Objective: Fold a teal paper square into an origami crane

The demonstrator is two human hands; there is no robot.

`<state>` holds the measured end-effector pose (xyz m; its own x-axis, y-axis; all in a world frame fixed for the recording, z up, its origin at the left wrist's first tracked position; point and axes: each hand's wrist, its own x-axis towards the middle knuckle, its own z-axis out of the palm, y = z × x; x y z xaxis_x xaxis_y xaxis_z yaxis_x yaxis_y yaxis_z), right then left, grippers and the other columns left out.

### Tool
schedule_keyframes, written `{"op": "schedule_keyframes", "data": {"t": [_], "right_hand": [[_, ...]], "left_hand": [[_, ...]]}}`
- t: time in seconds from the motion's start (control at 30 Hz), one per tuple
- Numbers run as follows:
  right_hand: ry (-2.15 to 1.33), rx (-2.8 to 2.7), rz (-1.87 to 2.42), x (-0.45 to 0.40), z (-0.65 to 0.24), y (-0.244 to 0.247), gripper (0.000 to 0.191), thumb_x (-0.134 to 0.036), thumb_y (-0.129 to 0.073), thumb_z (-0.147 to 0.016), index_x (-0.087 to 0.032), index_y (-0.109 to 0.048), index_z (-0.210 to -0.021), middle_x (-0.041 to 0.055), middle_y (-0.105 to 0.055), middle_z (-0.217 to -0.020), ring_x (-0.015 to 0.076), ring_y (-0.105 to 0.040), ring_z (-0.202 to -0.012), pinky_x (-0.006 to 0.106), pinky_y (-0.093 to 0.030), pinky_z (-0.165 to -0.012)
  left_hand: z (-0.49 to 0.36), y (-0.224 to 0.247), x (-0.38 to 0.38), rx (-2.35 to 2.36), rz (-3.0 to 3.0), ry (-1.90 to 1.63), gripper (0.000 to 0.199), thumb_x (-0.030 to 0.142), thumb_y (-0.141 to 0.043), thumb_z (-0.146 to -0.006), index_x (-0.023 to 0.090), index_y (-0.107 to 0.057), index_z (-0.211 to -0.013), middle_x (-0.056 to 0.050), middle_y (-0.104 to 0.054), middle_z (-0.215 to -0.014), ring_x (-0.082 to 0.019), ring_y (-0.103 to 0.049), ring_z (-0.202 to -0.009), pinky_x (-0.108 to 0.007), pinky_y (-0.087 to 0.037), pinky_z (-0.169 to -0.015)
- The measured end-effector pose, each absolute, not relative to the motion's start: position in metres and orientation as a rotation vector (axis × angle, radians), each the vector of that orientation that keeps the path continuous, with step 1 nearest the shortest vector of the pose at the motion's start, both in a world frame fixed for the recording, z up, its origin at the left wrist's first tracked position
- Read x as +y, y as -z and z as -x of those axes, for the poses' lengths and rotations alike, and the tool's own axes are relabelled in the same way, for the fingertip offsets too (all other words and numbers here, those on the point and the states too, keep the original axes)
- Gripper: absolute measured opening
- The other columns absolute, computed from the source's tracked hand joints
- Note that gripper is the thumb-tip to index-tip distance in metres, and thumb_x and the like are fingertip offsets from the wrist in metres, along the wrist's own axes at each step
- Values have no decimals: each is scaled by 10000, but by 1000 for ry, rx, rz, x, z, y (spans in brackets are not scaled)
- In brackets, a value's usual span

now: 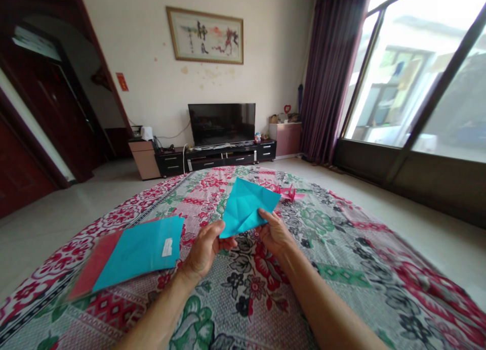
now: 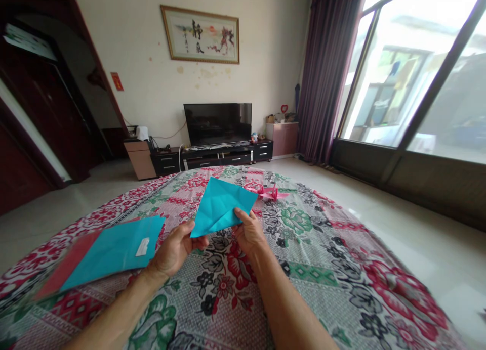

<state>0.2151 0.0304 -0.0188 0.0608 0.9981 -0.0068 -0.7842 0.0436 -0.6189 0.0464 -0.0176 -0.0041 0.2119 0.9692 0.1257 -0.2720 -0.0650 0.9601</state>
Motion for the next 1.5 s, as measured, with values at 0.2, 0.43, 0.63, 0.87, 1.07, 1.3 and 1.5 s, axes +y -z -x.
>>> {"op": "schedule_keyframes", "data": {"t": [0.2, 0.43, 0.63, 0.87, 1.07, 1.3, 1.5], "right_hand": [[-1436, -512, 519, 30, -217, 18, 351, -157, -799, -526, -171, -591, -807, -10, -701, -742, 117, -626, -586, 184, -515, -467], [-1392, -467, 532, 31, -216, 19, 339, -145, -792, -523, -185, -583, -787, -33, -698, -735, 107, -616, -556, 188, -518, -460], [-1379, -472, 542, 32, -215, 22, 341, -159, -795, -528, -184, -589, -798, -17, -703, -749, 117, -623, -567, 192, -515, -454], [-1367, -468, 531, 31, -214, 22, 354, -168, -803, -513, -182, -587, -794, -23, -701, -732, 112, -620, -557, 198, -535, -476], [-1356, -452, 534, 30, -214, 20, 352, -154, -799, -513, -190, -586, -791, -31, -699, -716, 107, -621, -555, 182, -524, -469], [-1354, -426, 542, 31, -216, 20, 345, -131, -782, -531, -197, -585, -806, -38, -703, -740, 108, -631, -586, 190, -527, -506], [-1355, -431, 534, 31, -218, 20, 353, -134, -794, -508, -190, -586, -788, -33, -698, -716, 108, -624, -575, 191, -529, -511]], "left_hand": [[-41, 8, -18, 947, -1381, -1238, 383, 491, -528, -789, 122, -631, -786, -37, -639, -620, -143, -576, -586, -240, -453, -573], [-46, 13, -17, 1172, -1587, -1230, 266, 414, -637, -722, 148, -622, -722, -10, -645, -609, -137, -568, -576, -226, -430, -560], [-46, 13, -16, 1244, -1591, -1246, 269, 424, -618, -730, 157, -631, -700, -24, -668, -599, -151, -591, -571, -229, -436, -543], [-45, 14, -16, 1285, -1565, -1270, 269, 432, -627, -717, 168, -616, -665, -12, -666, -569, -148, -590, -536, -231, -446, -532], [-44, 15, -15, 1288, -1545, -1282, 255, 424, -624, -721, 179, -609, -651, -4, -664, -555, -147, -598, -535, -228, -456, -535], [-44, 15, -15, 1305, -1565, -1270, 267, 432, -608, -733, 172, -637, -680, -14, -672, -566, -160, -611, -551, -239, -468, -548], [-40, 20, -13, 1313, -1572, -1264, 269, 441, -602, -743, 180, -659, -779, -3, -675, -588, -169, -628, -590, -242, -475, -569]]}}
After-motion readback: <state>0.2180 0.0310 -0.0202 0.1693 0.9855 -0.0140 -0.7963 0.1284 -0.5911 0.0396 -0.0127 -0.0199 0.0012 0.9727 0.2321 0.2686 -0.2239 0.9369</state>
